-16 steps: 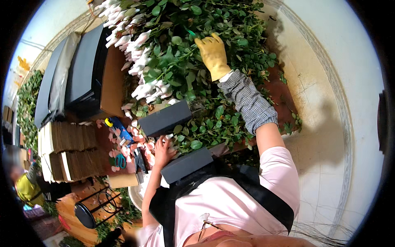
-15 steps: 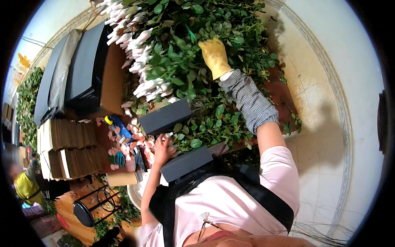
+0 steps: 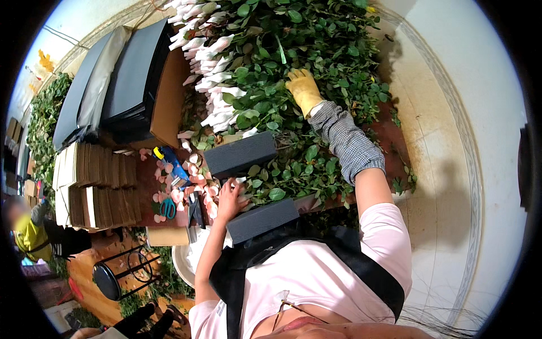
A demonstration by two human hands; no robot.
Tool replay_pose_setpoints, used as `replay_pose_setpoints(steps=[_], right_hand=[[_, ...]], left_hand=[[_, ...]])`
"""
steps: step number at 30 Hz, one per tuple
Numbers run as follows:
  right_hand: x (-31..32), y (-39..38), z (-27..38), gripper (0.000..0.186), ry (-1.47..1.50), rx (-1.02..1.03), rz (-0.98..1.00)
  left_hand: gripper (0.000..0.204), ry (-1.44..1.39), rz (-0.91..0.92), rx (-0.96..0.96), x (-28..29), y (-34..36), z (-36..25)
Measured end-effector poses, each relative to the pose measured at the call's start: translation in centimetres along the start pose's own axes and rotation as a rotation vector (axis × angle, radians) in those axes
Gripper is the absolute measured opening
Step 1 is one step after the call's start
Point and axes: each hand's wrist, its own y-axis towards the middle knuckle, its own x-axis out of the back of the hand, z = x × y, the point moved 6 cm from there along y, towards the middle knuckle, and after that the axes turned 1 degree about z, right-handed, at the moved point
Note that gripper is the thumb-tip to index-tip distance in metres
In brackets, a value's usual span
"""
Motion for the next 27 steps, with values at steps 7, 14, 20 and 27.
replay_pose_setpoints(steps=[7,14,20,27], right_hand=[[1.0,-3.6,0.7,0.083,-0.059,-0.036,0.217],[7.1,-4.0,-3.7,0.034,0.331,-0.213,-0.423],[10.3,-14.0,-16.5,0.050,0.286,-0.335,-1.132],[11.1,-15.1,-16.0,0.031,0.198,-0.415,-0.775]], left_hand=[[0.068,-0.018,-0.007,0.009,-0.1,-0.2,0.4],[0.069,-0.014,-0.020,-0.003,0.1,-0.3,0.5],[0.070,-0.041,-0.036,-0.009,-0.2,-0.2,0.2],[0.069,-0.020,-0.015,0.026,-0.1,-0.6,0.5]])
